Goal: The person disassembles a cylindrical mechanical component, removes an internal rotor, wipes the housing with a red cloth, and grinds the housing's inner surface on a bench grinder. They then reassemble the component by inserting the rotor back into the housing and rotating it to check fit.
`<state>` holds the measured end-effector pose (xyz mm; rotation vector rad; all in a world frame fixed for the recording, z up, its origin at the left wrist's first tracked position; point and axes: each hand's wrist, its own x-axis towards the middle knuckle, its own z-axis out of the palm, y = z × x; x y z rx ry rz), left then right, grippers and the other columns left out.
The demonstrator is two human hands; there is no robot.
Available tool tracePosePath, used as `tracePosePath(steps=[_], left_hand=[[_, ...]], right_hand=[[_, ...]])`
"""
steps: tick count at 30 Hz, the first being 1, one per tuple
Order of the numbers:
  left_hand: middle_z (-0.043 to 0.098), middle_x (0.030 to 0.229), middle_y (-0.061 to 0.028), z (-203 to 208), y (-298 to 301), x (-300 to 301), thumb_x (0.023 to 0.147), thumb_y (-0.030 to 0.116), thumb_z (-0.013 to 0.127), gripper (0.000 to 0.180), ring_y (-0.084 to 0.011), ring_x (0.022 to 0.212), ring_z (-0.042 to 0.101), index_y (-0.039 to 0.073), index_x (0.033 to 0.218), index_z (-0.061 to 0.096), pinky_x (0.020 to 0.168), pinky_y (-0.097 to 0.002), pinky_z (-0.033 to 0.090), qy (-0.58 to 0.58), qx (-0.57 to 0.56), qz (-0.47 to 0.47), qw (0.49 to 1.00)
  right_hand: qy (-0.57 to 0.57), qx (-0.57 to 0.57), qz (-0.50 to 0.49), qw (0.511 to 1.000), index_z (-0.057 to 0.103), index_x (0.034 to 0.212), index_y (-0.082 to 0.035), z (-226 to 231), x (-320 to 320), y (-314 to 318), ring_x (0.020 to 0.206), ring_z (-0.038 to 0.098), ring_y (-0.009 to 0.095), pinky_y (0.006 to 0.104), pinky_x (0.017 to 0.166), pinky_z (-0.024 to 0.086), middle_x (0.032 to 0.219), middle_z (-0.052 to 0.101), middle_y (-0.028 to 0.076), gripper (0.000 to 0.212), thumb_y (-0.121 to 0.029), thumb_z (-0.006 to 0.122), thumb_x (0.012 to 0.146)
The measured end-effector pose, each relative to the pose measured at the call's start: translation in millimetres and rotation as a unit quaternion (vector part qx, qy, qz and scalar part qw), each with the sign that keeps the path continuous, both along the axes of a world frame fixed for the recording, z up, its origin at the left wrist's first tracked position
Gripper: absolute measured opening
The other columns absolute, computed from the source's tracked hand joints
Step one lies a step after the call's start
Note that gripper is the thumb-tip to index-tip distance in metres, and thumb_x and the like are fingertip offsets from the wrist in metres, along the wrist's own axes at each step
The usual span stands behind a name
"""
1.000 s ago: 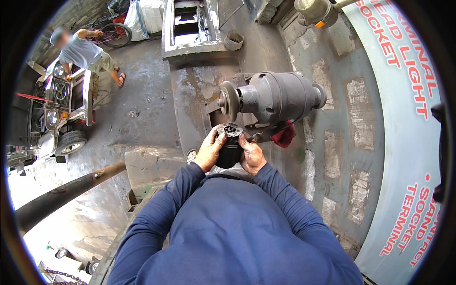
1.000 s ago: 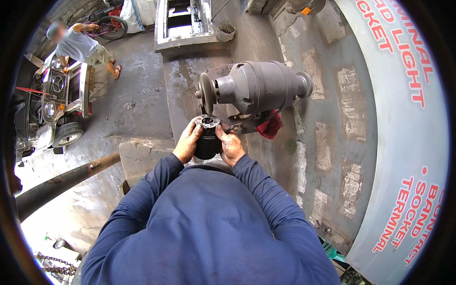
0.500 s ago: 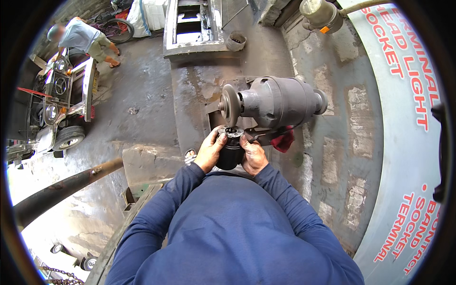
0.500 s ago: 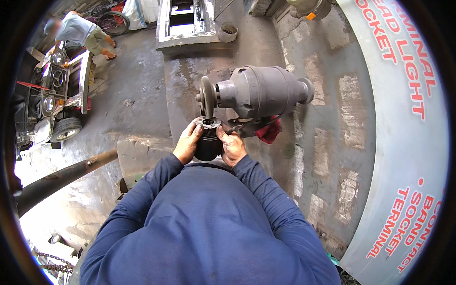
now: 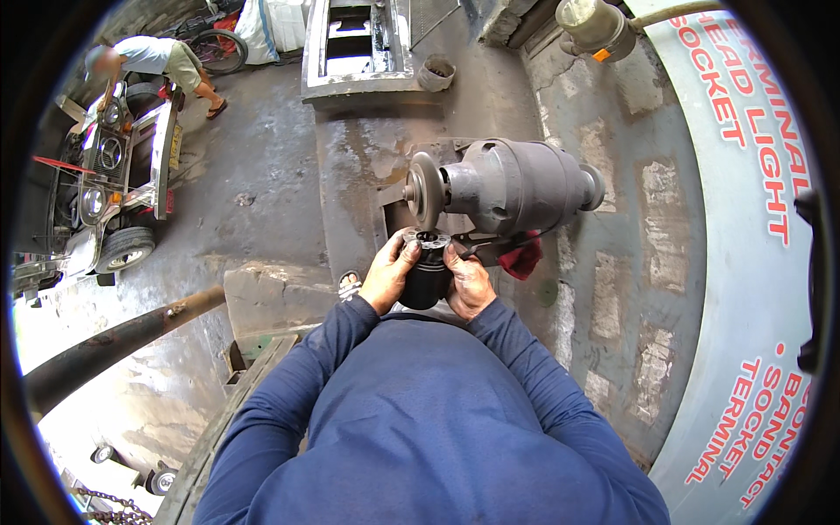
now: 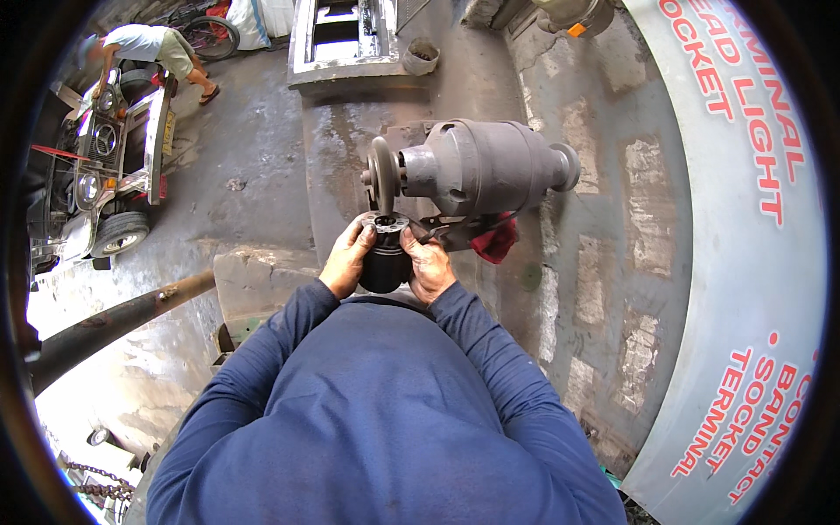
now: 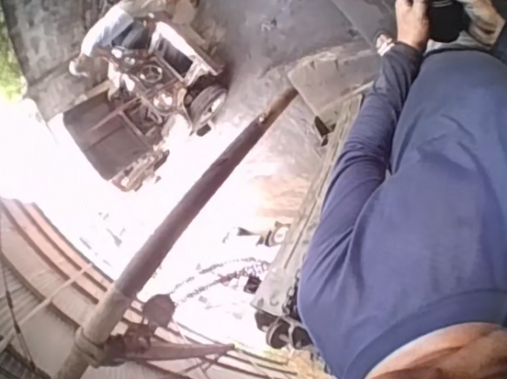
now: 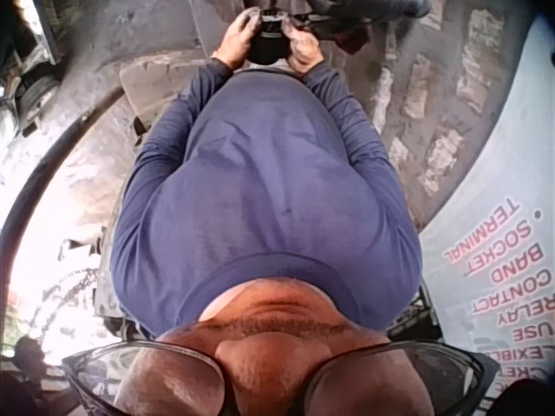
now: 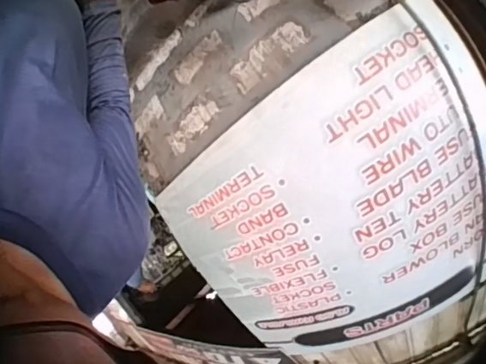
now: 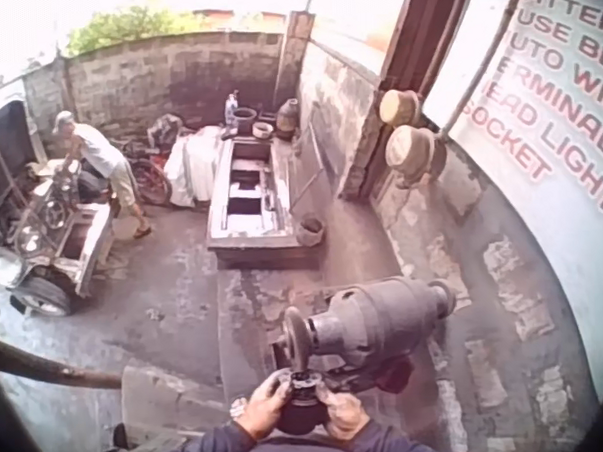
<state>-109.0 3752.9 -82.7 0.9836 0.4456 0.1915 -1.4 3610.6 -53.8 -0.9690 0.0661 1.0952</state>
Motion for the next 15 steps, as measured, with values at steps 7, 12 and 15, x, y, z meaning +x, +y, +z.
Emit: tracePosePath(steps=[7, 12, 15], left_hand=[[0.065, 0.128, -0.0072, -2.3, -2.7, -1.9, 0.109, 0.038, 0.061, 0.048, -0.0157, 0.12, 0.057, 0.001, 0.14, 0.056, 0.108, -0.0317, 0.044, -0.005, -0.001, 0.032, 0.999], [0.066, 0.127, -0.0067, -2.5, -2.4, -2.6, 0.109, 0.038, 0.061, 0.047, -0.0152, 0.119, 0.057, 0.002, 0.139, 0.056, 0.107, -0.0312, 0.044, -0.001, -0.002, 0.034, 0.999], [0.066, 0.127, -0.0064, -1.8, -1.3, -0.2, 0.109, 0.037, 0.062, 0.047, -0.0147, 0.118, 0.058, 0.002, 0.139, 0.056, 0.106, -0.031, 0.045, 0.004, 0.002, 0.03, 1.0]], right_hand=[[-0.027, 0.017, 0.027, 0.999, 0.068, 0.131, -0.003, 6.7, -0.7, 2.3, 0.115, 0.065, 0.015, 0.0322, 0.103, 0.049, 0.125, 0.073, 0.004, 0.037, -0.03, 0.064, 0.107], [-0.006, -0.011, 0.02, 1.0, 0.069, 0.13, -0.004, 0.9, 0.0, 2.6, 0.113, 0.067, 0.016, 0.034, 0.102, 0.05, 0.124, 0.073, 0.005, 0.036, -0.031, 0.063, 0.107], [-0.006, -0.009, 0.023, 1.0, 0.069, 0.13, -0.004, -2.4, 2.3, 2.9, 0.112, 0.068, 0.017, 0.0356, 0.101, 0.052, 0.124, 0.074, 0.005, 0.037, -0.032, 0.064, 0.106]])
